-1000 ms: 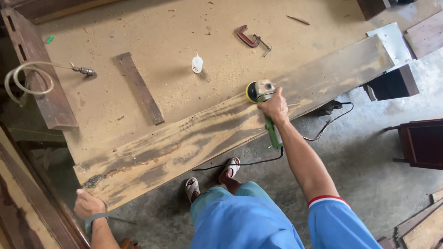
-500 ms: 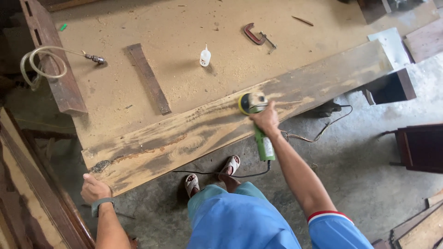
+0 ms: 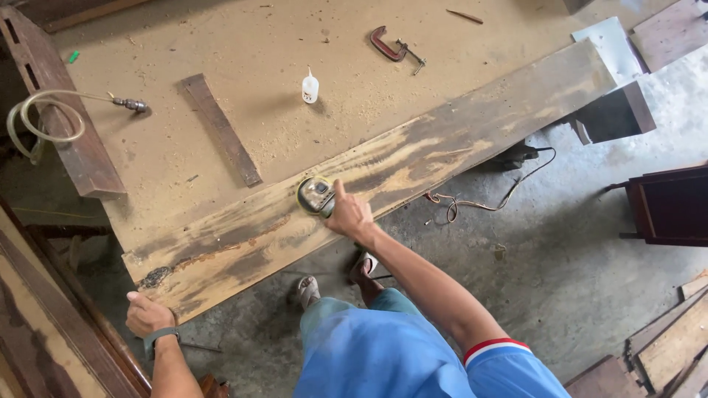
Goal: Sanding a wooden board using an angle grinder in a workshop environment.
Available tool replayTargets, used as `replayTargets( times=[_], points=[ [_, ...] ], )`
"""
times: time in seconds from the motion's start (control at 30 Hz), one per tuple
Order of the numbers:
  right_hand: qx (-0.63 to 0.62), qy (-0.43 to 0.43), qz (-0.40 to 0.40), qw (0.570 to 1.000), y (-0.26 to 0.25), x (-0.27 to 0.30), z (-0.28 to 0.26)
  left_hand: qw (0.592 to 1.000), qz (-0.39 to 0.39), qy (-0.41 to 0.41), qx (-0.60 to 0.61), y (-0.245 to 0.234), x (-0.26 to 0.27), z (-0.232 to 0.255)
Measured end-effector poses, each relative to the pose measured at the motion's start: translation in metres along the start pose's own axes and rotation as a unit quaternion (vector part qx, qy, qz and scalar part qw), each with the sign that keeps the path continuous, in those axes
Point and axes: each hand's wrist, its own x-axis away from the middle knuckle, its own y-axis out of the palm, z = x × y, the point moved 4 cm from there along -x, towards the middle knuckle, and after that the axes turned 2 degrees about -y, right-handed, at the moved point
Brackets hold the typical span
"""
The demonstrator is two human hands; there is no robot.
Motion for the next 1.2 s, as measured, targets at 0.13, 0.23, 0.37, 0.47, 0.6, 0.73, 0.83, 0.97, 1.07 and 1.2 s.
replayTargets(
  times=[0.13,0.23,0.37,0.47,0.6,0.73,0.83,0.97,1.07,1.2],
  points=[
    [0.013,0.095,-0.029,0.995,-0.047,-0.001,0.023,0.999,0.021,0.022,-0.021,0.002,0.000,-0.005],
    [0.033,0.135,0.011,0.990,-0.075,-0.010,0.071,1.000,0.005,0.006,-0.025,0.000,0.002,-0.003],
    [-0.087,0.187,0.073,0.976,-0.120,-0.011,0.122,0.999,0.019,0.018,-0.039,-0.008,0.005,0.009],
    [-0.047,0.209,0.141,0.967,-0.135,-0.029,0.175,0.999,0.006,0.007,-0.042,-0.008,0.005,0.017],
    [-0.087,0.307,0.231,0.919,-0.122,-0.052,0.243,0.999,0.012,0.001,-0.053,-0.009,0.007,0.015],
    [-0.094,0.275,0.227,0.930,-0.093,-0.047,0.213,0.999,0.005,0.009,-0.049,-0.007,0.003,0.012],
    [-0.045,0.226,0.151,0.961,-0.054,-0.024,0.141,0.999,-0.008,-0.032,-0.035,0.004,-0.001,-0.001],
    [-0.051,0.170,0.089,0.980,0.001,-0.001,0.051,0.988,0.134,0.064,-0.038,-0.046,0.032,0.047],
    [-0.060,0.105,0.057,0.991,0.034,-0.001,0.023,0.936,0.002,0.319,-0.147,-0.065,0.072,0.091],
    [-0.329,0.043,0.154,0.931,0.048,0.025,0.009,0.862,-0.215,0.417,-0.192,-0.043,0.096,0.076]
  ],
)
